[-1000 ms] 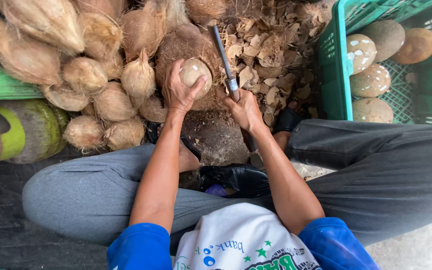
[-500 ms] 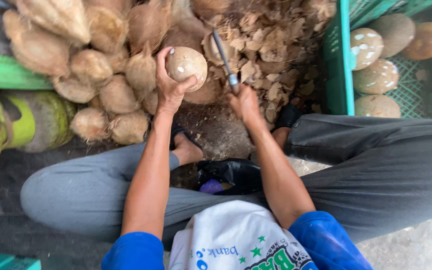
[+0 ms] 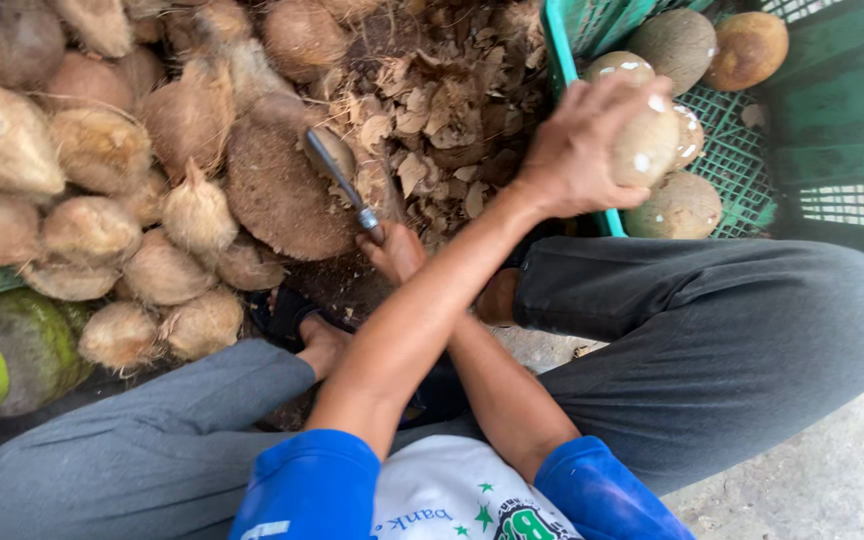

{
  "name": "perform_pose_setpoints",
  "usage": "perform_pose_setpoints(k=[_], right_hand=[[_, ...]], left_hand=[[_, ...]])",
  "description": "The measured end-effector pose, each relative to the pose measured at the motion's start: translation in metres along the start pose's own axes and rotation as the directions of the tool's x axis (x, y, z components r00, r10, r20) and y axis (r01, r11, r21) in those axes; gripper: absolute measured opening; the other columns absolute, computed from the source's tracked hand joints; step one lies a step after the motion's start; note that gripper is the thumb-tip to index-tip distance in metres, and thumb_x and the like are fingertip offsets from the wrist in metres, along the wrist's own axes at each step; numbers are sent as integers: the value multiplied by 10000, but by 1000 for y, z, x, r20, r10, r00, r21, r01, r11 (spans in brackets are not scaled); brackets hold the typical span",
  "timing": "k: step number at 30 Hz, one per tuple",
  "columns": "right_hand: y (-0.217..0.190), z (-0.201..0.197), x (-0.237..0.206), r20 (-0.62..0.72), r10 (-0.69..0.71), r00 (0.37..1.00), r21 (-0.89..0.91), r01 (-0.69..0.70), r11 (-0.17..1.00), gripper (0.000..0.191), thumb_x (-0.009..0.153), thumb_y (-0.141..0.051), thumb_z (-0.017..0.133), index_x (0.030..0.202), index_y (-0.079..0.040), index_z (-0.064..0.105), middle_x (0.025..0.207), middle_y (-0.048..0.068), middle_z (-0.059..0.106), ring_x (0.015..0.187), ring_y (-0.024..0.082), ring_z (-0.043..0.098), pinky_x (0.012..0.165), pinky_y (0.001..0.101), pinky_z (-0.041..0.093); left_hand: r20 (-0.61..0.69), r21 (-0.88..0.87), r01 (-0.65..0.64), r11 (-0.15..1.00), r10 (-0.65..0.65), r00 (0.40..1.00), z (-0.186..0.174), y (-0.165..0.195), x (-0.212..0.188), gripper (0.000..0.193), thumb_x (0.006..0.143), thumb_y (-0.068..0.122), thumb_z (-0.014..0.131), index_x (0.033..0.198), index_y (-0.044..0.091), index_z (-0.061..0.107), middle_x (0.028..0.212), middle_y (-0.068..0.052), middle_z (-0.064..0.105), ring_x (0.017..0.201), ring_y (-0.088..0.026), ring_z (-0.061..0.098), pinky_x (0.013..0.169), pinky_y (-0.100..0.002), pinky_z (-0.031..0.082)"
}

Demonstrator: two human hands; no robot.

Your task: The person sits on the ground and uses a machete to trim the fibrous husk off coconuts one at a time, striking the husk against the blade while rotating each coconut, then sets the trimmed coconut aside and reaches for the next one from a pile.

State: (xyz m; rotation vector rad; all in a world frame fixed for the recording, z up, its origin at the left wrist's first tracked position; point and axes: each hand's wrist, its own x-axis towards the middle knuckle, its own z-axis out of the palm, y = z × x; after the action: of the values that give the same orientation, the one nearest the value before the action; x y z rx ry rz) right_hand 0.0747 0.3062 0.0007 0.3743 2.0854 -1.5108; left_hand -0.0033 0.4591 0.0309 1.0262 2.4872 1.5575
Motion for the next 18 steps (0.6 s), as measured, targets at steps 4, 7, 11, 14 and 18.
perform_pose_setpoints(k=[4,7,11,14,18], right_hand=[[-12,-9,-1,37,70,997,-65,-68,996,268,947,-287,675,857,-40,625,655,81,637,599,226,620,614,444,529],[-15,-12,-1,26,72,997,-90,-69,994,308,942,-314,686,837,-36,607,643,113,625,596,239,607,625,460,515],[-6,-6,5,42,67,997,5,-67,998,296,910,-333,697,845,-52,630,660,87,650,608,203,624,626,439,523],[3,2,13,-57,-40,998,-21,39,999,316,909,-334,741,861,-33,656,628,116,594,629,213,542,618,440,486],[4,6,19,-156,-204,966,63,216,974,299,935,-292,739,865,-7,680,710,53,646,698,185,603,657,380,501]], left_hand=[[-43,-11,292,956,-292,955,69,33,34,1110,574,577,902,1504,231,404,1432,-221,481,1216,-419,579,973,-560,552],[-122,-356,392,848,-458,881,85,52,34,1028,707,497,818,1588,185,389,1448,-196,519,1259,-356,627,1040,-498,567],[-176,-256,147,956,-195,965,48,50,6,720,838,452,798,1428,136,533,1420,-155,599,1285,-327,638,1089,-452,531],[-383,-222,151,963,-229,895,-16,30,-36,419,869,247,779,1236,67,683,1262,-139,687,1212,-304,660,1058,-422,551],[-601,-165,227,960,-281,748,-115,-11,-103,220,954,139,708,1147,35,689,1180,-120,697,1144,-267,691,1011,-376,571]])
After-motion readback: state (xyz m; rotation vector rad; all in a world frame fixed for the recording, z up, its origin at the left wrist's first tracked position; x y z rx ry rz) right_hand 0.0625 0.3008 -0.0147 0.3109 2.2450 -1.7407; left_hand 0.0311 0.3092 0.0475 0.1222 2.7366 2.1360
